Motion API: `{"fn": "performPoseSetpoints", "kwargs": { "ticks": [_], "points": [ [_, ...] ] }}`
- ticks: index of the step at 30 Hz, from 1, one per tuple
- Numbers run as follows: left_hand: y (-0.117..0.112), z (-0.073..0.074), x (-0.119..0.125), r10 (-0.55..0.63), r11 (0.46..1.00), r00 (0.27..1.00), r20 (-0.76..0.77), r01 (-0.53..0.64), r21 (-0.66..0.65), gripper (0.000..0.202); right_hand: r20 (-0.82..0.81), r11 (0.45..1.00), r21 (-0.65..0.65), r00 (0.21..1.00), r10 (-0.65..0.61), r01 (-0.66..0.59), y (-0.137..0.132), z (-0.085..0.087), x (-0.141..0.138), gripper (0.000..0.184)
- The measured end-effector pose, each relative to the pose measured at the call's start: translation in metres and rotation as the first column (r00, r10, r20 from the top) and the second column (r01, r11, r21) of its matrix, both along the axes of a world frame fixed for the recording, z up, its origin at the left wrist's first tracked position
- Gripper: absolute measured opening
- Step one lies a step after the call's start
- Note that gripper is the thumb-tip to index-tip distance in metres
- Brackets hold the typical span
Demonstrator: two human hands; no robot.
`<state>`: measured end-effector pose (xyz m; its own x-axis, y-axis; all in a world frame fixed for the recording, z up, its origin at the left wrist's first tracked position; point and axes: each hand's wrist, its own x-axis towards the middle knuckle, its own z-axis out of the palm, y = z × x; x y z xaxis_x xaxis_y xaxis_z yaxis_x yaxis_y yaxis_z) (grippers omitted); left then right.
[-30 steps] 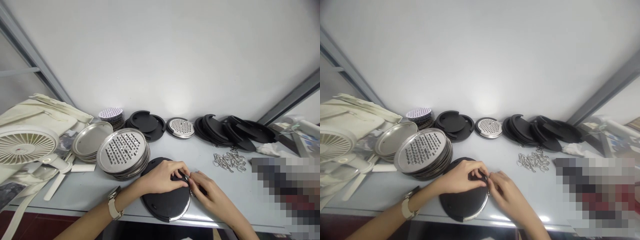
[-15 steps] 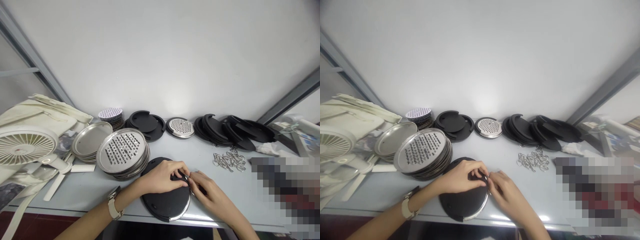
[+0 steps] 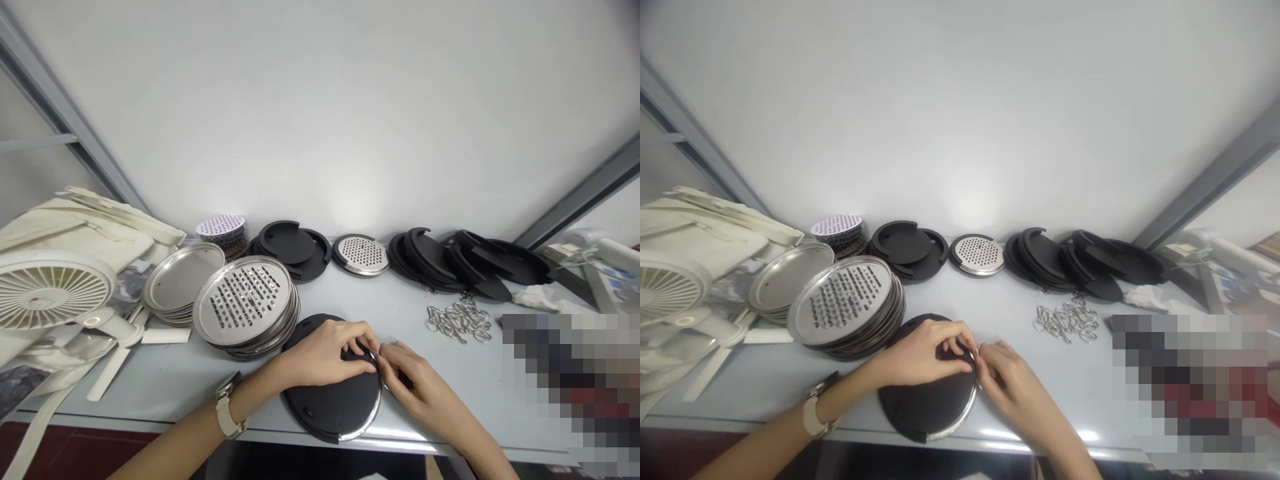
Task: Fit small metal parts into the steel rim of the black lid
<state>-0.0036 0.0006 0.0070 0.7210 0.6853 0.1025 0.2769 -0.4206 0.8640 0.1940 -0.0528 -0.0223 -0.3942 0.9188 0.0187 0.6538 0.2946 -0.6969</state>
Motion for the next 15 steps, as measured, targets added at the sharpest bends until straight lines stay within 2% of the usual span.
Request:
{"fn": "performPoseSetpoints", "kwargs": {
  "ticks": [8,15],
  "points": [
    [-0.0009,0.0017,0.0006,-0.007,1.0,1.0,0.0,0.007,-0.002,0.019,-0.014,1.0,0.009,1.0,-0.025,0.025,-0.0015,-0.0001,0.0015,0.035],
    [0.0002,0.0006,0.0001,-0.007,0.999,1.0,-0.007,0.007,0.039,0.024,-0.015,0.999,-0.016,0.999,-0.032,0.032,0.0003,-0.003,0.0007,0.036]
  ]
}}
